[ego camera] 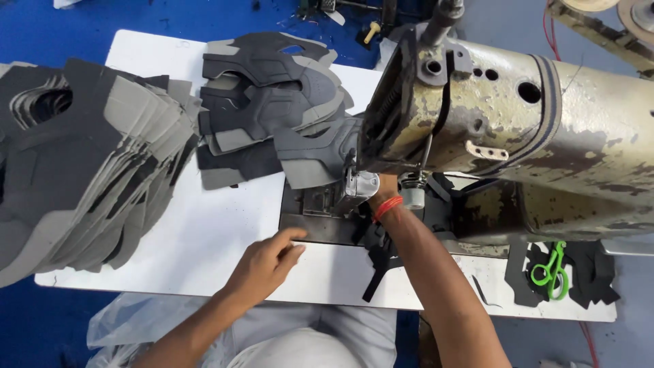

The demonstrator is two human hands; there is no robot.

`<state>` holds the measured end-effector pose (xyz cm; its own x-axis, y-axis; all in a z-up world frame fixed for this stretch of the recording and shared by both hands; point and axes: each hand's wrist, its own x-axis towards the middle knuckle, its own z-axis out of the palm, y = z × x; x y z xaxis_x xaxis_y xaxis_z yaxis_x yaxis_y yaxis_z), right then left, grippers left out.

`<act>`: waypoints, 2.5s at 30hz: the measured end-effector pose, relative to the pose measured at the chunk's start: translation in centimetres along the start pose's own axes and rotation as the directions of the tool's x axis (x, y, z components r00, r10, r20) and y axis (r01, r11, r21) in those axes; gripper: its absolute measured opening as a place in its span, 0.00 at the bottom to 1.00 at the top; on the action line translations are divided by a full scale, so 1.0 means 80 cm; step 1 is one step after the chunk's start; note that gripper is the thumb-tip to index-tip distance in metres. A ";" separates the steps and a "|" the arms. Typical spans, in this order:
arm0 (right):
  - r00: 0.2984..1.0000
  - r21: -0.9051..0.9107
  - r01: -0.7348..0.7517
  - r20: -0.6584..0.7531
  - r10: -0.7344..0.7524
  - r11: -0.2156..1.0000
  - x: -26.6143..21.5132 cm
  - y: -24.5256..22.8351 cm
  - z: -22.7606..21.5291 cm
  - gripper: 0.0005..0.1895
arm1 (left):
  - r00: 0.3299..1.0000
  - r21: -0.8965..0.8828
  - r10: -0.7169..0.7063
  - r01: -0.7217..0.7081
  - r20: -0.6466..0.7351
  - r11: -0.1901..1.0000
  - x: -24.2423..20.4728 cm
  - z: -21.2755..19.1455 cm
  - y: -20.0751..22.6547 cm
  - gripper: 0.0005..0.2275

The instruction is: The person uses a sewing machine to stitch gray and black shoe parts together. They pick up a shoe part from a stack, align it with a smaller piece, and feed it through the machine. After sewing, they cut the thread with scissors and place the finished part on a pile.

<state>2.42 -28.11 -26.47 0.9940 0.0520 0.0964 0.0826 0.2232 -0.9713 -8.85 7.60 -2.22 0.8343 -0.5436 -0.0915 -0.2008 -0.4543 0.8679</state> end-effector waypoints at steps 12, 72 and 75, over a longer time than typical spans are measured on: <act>0.789 -0.978 -0.088 -0.186 -0.586 0.192 -0.169 -0.322 0.160 0.10 | 0.997 -0.120 0.038 -0.030 0.064 0.992 -0.007 0.034 -0.001 0.09; 0.776 0.303 -0.032 -0.593 0.214 0.953 -0.346 -0.176 0.253 0.13 | 0.956 -0.729 -0.178 -0.052 -0.235 0.683 -0.079 -0.040 -0.002 0.13; 0.632 0.085 -0.177 -0.754 0.179 0.981 -0.354 -0.233 0.229 0.09 | 0.993 -0.802 -0.112 0.092 0.031 0.591 -0.059 0.003 -0.015 0.14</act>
<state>-28.57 -15.88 -7.11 0.6977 -0.6606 -0.2773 -0.1007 0.2928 -0.9509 -12.69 10.57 -2.96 0.8352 -0.5109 -0.2036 0.3698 0.2476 0.8955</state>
